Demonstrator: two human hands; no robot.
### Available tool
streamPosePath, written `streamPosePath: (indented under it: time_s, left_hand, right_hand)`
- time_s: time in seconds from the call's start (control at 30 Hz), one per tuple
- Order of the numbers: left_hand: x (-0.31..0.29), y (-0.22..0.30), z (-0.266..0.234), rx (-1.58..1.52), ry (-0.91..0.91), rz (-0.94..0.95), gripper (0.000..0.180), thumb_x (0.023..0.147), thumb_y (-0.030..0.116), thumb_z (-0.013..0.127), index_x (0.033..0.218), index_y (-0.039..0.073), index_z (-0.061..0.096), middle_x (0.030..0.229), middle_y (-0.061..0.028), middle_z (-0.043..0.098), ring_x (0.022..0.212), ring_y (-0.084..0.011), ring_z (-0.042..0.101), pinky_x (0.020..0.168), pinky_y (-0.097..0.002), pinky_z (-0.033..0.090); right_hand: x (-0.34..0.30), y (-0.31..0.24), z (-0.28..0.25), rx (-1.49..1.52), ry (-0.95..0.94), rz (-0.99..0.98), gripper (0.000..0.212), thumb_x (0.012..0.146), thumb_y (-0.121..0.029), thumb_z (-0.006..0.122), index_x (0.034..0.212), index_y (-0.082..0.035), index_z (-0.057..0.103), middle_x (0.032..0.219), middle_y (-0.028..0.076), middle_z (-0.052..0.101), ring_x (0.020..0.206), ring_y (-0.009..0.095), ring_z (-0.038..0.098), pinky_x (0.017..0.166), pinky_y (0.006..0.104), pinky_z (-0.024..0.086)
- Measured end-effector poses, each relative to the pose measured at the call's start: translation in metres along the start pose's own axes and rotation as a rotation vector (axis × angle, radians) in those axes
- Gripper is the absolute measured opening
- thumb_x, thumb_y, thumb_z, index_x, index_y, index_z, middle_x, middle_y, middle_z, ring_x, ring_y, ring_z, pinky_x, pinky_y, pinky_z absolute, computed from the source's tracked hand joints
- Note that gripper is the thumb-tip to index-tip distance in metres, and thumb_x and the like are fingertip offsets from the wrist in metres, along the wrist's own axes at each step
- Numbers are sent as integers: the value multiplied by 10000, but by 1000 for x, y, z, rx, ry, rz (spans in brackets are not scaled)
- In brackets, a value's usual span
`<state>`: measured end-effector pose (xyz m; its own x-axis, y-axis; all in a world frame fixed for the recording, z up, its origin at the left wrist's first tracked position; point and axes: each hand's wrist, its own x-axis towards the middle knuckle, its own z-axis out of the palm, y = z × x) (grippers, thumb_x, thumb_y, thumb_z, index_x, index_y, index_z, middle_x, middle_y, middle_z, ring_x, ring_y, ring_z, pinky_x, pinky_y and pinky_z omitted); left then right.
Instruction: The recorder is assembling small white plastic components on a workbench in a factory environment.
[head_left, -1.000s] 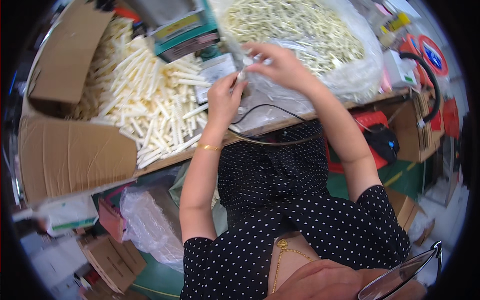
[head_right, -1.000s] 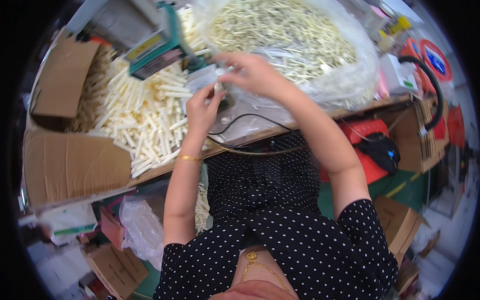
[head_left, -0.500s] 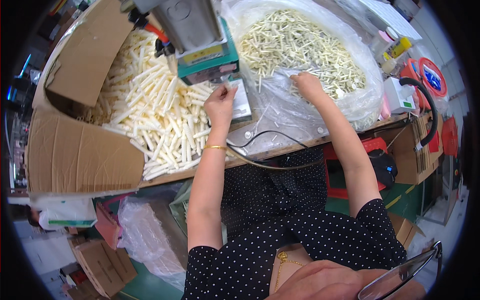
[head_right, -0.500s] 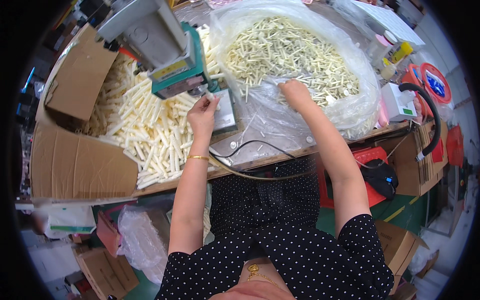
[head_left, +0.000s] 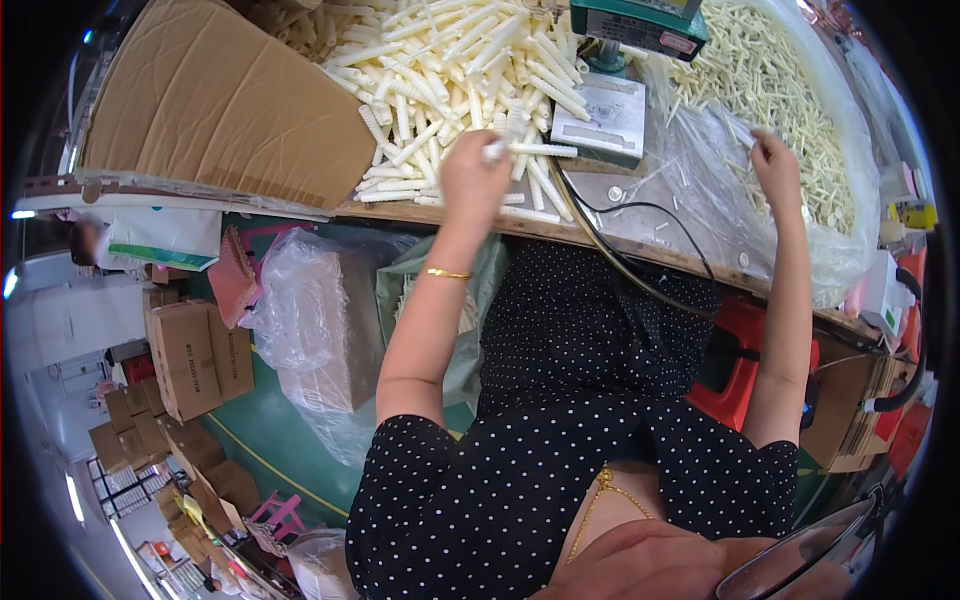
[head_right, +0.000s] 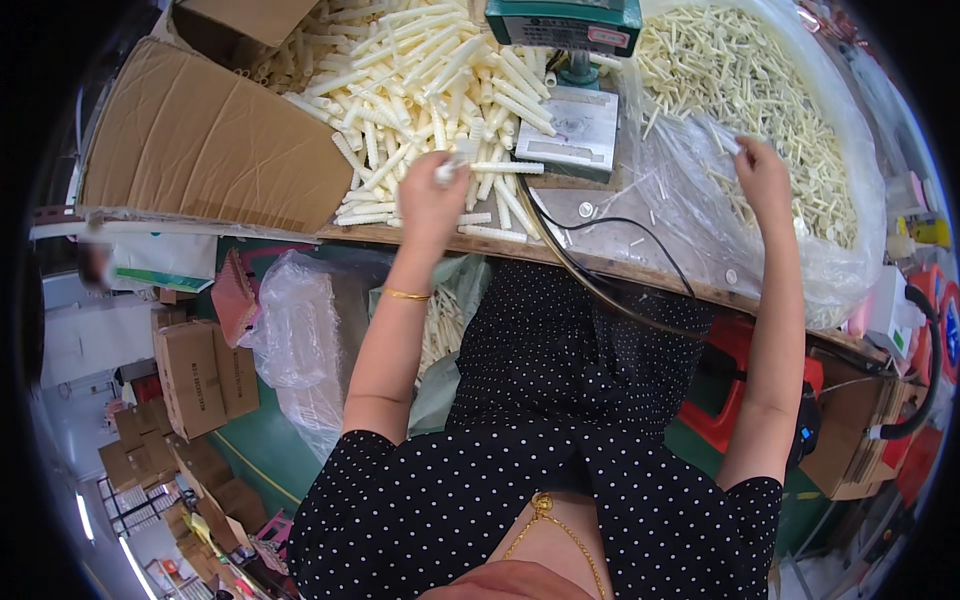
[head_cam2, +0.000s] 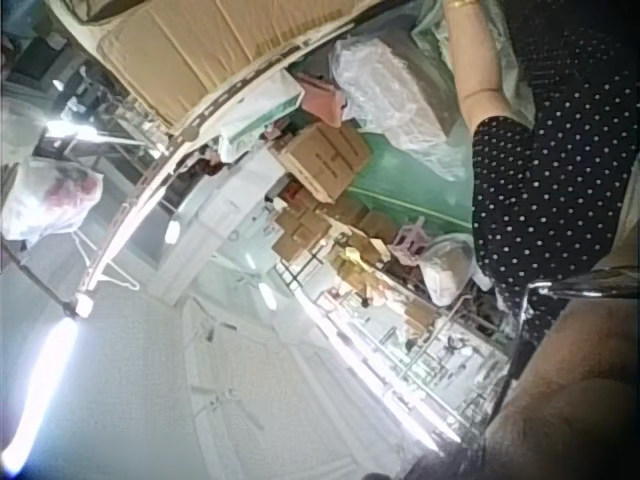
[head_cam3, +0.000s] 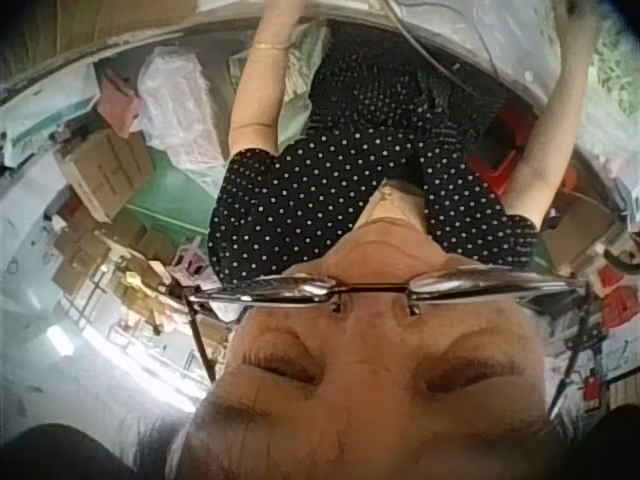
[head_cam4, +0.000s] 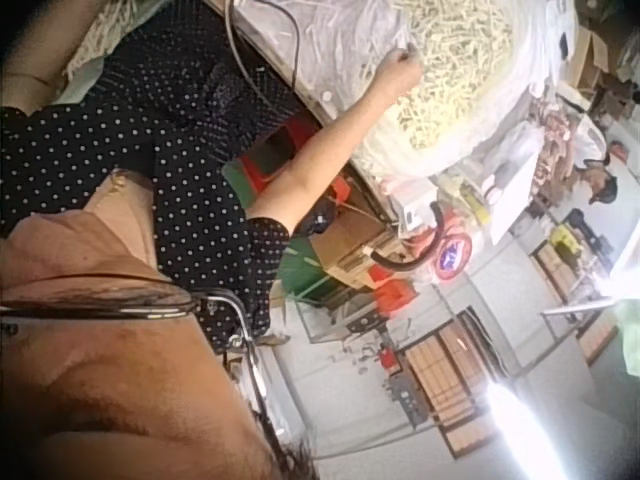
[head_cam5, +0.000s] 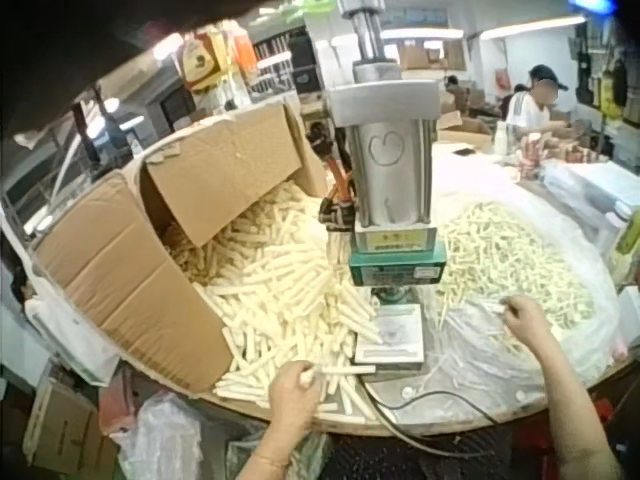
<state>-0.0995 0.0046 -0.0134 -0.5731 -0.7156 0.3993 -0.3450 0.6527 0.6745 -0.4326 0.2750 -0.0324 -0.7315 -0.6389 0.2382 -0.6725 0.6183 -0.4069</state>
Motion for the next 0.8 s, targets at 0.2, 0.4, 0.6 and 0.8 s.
streamPosePath:
  time_s: [0.2, 0.4, 0.6, 0.8]
  left_hand:
    - [-2, -23, -7, 205, -58, 45, 276, 686, 111, 724, 899, -36, 628, 835, -177, 642, 745, -254, 628, 666, -313, 480]
    - [-11, 29, 2, -685, -508, -354, 265, 783, 104, 684, 988, -56, 632, 845, -20, 624, 749, -51, 524, 661, -203, 446]
    - [-16, 40, 24, -824, -671, -331, 254, 823, 72, 622, 1048, -44, 605, 923, -72, 639, 821, -100, 563, 761, -228, 451]
    - [-13, 44, 33, -838, -694, -305, 259, 826, 86, 623, 1049, -43, 605, 927, -70, 637, 814, -95, 560, 745, -230, 453]
  right_hand:
    - [-19, -110, -4, 1008, -81, 157, 285, 856, -160, 575, 1103, -17, 582, 852, 55, 626, 715, 97, 591, 596, 208, 468]
    - [-34, -190, 16, 1356, -154, 128, 273, 863, -155, 575, 1095, -12, 585, 835, 49, 627, 720, 81, 587, 609, 194, 465]
    - [-33, -189, 14, 1351, -195, 84, 263, 870, -148, 565, 1094, -13, 587, 807, 31, 625, 702, 66, 572, 613, 189, 463]
    - [-37, -190, 5, 1262, -223, 32, 241, 862, -117, 571, 1081, -20, 601, 813, 30, 625, 704, 65, 572, 638, 197, 484]
